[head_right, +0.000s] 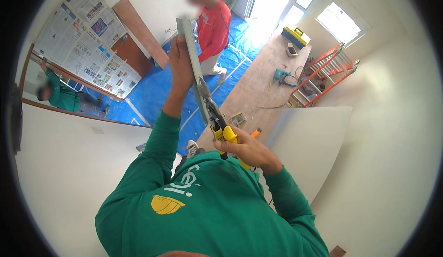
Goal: The person uses tin snips to cut a long metal trim piece into shorter segments. They repeatedly position the snips, cut, and reposition the trim while standing in a room under renovation.
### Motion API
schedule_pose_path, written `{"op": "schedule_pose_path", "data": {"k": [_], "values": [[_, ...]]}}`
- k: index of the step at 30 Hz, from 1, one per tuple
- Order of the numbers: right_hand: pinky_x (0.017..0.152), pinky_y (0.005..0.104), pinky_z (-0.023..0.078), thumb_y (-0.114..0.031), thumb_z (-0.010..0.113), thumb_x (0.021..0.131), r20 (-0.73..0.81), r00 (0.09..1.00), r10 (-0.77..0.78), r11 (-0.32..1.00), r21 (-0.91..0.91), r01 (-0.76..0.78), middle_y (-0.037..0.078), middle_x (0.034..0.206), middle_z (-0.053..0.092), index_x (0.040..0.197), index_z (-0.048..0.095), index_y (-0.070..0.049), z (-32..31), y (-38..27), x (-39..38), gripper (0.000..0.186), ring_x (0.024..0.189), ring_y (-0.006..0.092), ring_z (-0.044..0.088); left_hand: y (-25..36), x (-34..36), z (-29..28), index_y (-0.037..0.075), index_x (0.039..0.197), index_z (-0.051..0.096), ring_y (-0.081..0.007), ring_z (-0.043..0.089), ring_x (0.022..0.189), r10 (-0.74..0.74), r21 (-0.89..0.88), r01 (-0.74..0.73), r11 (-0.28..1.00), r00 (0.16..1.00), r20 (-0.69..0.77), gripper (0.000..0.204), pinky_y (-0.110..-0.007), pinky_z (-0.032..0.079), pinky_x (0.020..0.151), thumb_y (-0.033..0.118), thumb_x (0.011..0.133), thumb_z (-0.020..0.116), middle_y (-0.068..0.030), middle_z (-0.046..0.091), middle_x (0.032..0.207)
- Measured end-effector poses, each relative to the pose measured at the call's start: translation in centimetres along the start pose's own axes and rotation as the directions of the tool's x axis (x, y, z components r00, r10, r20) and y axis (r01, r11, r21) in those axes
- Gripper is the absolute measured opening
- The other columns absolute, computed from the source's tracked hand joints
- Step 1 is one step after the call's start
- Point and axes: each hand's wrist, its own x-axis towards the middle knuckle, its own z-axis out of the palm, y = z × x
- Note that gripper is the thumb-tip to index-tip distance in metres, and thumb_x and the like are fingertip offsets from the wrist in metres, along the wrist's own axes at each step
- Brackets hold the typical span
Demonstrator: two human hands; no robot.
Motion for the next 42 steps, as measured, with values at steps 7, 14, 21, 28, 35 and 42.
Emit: {"op": "schedule_pose_path", "data": {"k": [7, 14, 21, 28, 35, 42], "values": [[0.109, 0.038, 0.049, -0.039, 0.075, 0.108, -0.044, 0.998, -0.039, 0.998, 0.05, 0.041, 0.008, 0.124, 0.07, 0.141, 0.065, -0.002, 0.0, 0.7, 0.7, 0.05, 0.118, 0.0202, 0.066, -0.5, -0.9, 0.3, 0.006, 0.101, 0.055, -0.0128, 0.053, 0.076, -0.08, -0.035, 0.081, 0.996, 0.996, 0.029, 0.054, -0.034, 0.047, 0.069, 0.053, 0.122, 0.039, -0.0041, 0.054, 0.084], [0.087, 0.0325, 0.054, -0.048, 0.072, 0.11, -0.109, 0.994, -0.013, 0.999, -0.045, 0.008, 0.004, 0.108, 0.066, 0.138, 0.063, -0.006, 0.3, 3.2, 2.0, 0.05, 0.1, 0.0146, 0.065, -3.0, -1.9, -0.9, 0.006, 0.103, 0.054, -0.0141, 0.053, 0.076, -0.188, -0.062, 0.19, 0.98, 0.981, 0.036, 0.052, -0.036, 0.047, 0.07, 0.05, 0.123, 0.037, -0.0052, 0.054, 0.084], [0.088, 0.0332, 0.055, -0.047, 0.071, 0.111, -0.142, 0.99, 0.0, 1.0, -0.006, -0.001, 0.004, 0.108, 0.067, 0.132, 0.063, -0.006, 2.0, 4.9, 1.8, 0.047, 0.099, 0.0141, 0.065, -3.6, -4.1, -0.6, 0.004, 0.107, 0.057, -0.0163, 0.052, 0.078, -0.321, 0.064, 0.315, 0.947, 0.939, 0.125, 0.054, -0.037, 0.047, 0.072, 0.052, 0.123, 0.037, -0.0069, 0.053, 0.087], [0.08, 0.0299, 0.053, -0.039, 0.077, 0.108, -0.214, 0.973, -0.08, 0.996, -0.049, 0.072, 0.0, 0.099, 0.065, 0.126, 0.064, -0.007, 3.0, 6.3, 2.6, 0.039, 0.089, 0.011, 0.063, -3.5, -3.8, -0.1, 0.006, 0.1, 0.056, -0.0118, 0.047, 0.072, -0.111, -0.015, 0.115, 0.993, 0.982, 0.151, 0.049, -0.033, 0.043, 0.065, 0.047, 0.123, 0.041, -0.0024, 0.05, 0.08], [0.077, 0.0298, 0.052, -0.037, 0.078, 0.106, -0.143, 0.986, 0.089, 0.983, -0.147, -0.11, 0.0, 0.096, 0.066, 0.119, 0.067, -0.007, 2.4, 4.7, 3.1, 0.034, 0.087, 0.0109, 0.063, -3.4, -2.1, -2.2, 0.005, 0.102, 0.058, -0.0151, 0.053, 0.074, -0.085, 0.074, 0.067, 0.995, 0.959, 0.269, 0.052, -0.037, 0.048, 0.067, 0.049, 0.123, 0.041, -0.0058, 0.056, 0.081], [0.091, 0.0329, 0.053, -0.041, 0.079, 0.103, -0.05, 0.987, 0.152, 0.978, -0.135, -0.157, 0.005, 0.105, 0.07, 0.127, 0.069, -0.004, 1.2, 1.3, 1.9, 0.045, 0.099, 0.0153, 0.068, -4.0, -1.6, -3.0, 0.005, 0.101, 0.057, -0.0114, 0.052, 0.075, -0.079, 0.035, 0.075, 0.997, 0.989, 0.129, 0.053, -0.034, 0.047, 0.066, 0.052, 0.122, 0.042, -0.0036, 0.055, 0.082]]}}
